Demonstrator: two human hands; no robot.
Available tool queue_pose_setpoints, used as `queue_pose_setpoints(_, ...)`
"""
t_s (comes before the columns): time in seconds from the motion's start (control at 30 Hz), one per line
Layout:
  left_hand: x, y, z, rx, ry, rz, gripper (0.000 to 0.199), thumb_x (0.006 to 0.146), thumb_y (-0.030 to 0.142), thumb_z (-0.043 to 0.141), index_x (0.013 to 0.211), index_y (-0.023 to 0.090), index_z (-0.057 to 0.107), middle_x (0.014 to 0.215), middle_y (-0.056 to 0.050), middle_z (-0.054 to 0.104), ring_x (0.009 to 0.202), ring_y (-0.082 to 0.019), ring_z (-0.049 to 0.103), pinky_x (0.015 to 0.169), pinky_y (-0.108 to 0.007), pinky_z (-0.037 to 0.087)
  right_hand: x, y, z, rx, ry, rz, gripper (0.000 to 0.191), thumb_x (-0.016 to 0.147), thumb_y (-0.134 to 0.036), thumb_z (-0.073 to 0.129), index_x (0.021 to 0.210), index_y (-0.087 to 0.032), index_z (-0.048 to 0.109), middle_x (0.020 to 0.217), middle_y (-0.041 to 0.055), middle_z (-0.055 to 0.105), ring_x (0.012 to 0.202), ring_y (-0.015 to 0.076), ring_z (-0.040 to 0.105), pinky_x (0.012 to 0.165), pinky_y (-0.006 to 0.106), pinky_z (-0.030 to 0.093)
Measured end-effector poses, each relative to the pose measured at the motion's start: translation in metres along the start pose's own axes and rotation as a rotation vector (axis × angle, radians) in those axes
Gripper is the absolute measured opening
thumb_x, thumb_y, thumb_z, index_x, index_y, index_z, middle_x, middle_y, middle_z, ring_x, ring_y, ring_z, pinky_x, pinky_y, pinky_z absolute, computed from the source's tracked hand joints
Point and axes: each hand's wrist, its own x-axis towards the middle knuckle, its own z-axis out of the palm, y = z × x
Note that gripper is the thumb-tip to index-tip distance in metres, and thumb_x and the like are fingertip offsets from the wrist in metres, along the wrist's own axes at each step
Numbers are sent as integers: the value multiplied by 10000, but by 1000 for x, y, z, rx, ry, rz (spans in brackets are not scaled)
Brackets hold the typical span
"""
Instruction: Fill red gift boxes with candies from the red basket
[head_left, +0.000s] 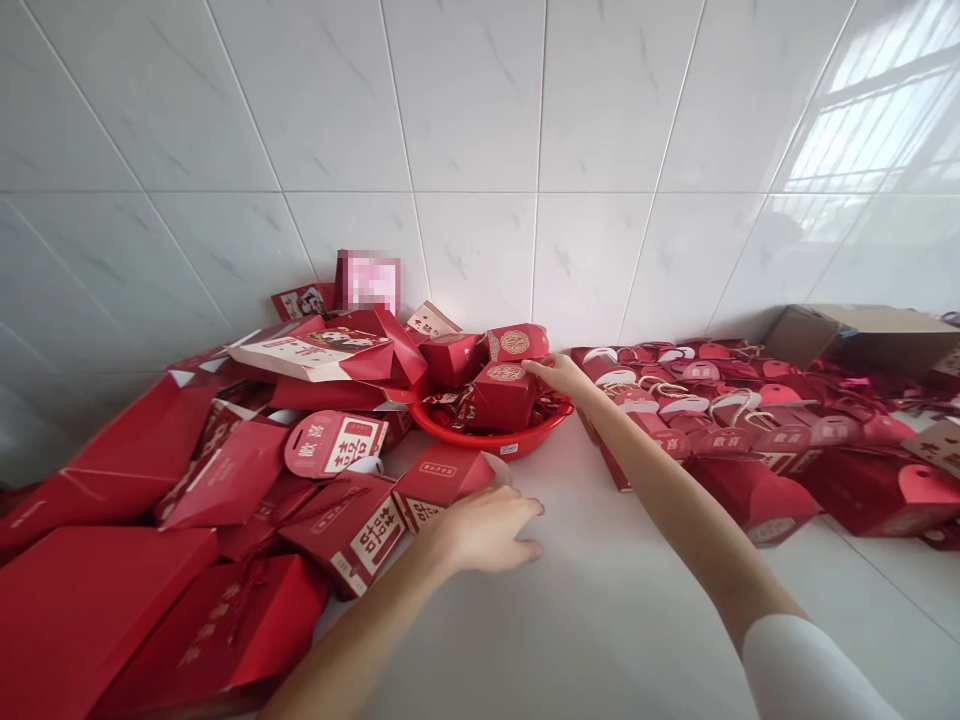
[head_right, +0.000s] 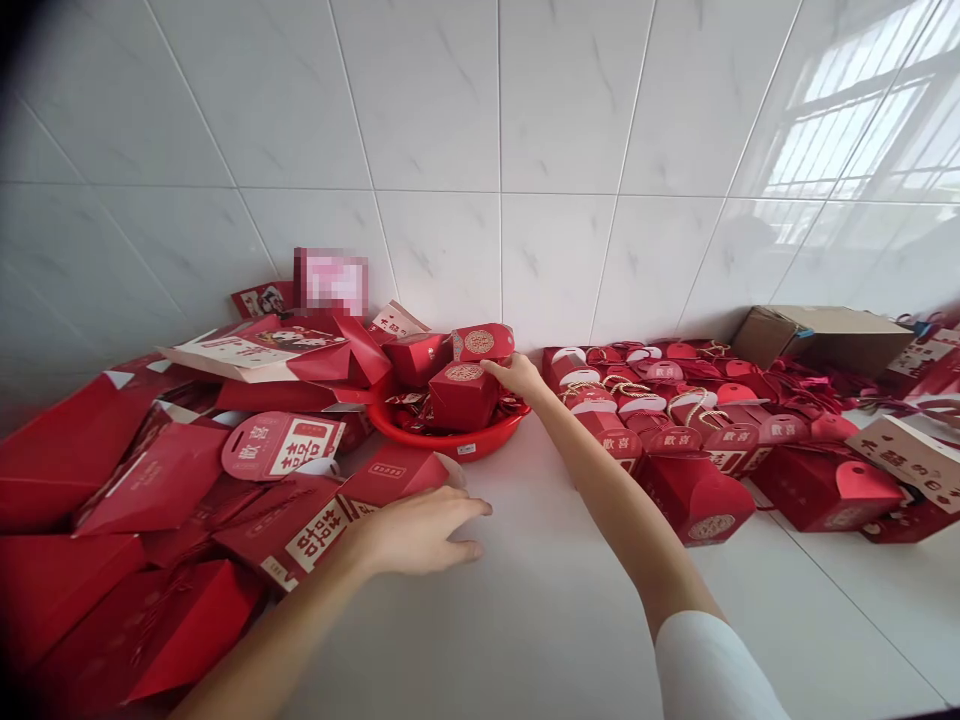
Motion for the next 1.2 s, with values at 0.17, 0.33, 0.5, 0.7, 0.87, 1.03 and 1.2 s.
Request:
queue_pose_setpoints(0.17,0,5,-5,47,-119,-11,521,854,380,551,1336,199,629,1211,-168,705,1182,-355,643,781,-362,531,-1,0,5,105,-12,57,251,806,-413,735,738,-196,629,743,29,694,717,167,616,625,268,496)
queue_pose_setpoints(0.33,0,5,-6,46,-141,-22,541,862,398,542,1359,198,614,1283,-172,677,1198,-349,636,801,-370,535,6,1,3,229,-82,86,141,725,-266,757,789,-191,656,855,42,730,813,181,650,642,255,512)
queue_pose_setpoints(0.5,4,-2,-2,22,-106,9,482,840,397,578,1276,210,666,1190,-130,722,1097,-312,688,795,-333,534,1,7,-8,359,-193,53,305,627,-179,771,898,-191,632,842,30,718,820,174,669,660,248,523)
queue_pose_setpoints(0.7,7,-1,-1,28,-165,19,515,874,422,540,1333,207,630,1315,-139,669,1307,-333,562,937,-377,517,-16,5,-17,397,-345,-79,731,612,-112,772,1297,-295,597,857,-24,678,776,135,654,697,238,543)
queue_pose_setpoints(0.87,8,1,-2,20,-212,3,584,881,446,534,1412,204,573,1425,-152,590,1363,-337,510,1023,-415,484,-13,-3,-11,199,-349,-155,556,706,-106,696,1243,-244,672,1066,39,691,749,117,634,622,222,539)
queue_pose_setpoints(1.03,6,-1,-3,17,-197,-8,598,887,462,530,1436,225,554,1430,-143,580,1331,-344,538,1032,-429,477,-18,-7,-12,49,-285,-212,598,689,-116,756,1278,-172,668,1216,106,696,945,225,695,776,338,599)
queue_pose_setpoints(1.2,4,-3,-4,3,-185,13,591,907,439,544,1455,220,535,1444,-147,574,1351,-342,517,1043,-450,469,-53,-5,-27,28,-27,-402,627,743,-252,783,1348,-174,637,1257,127,704,993,269,712,874,428,596)
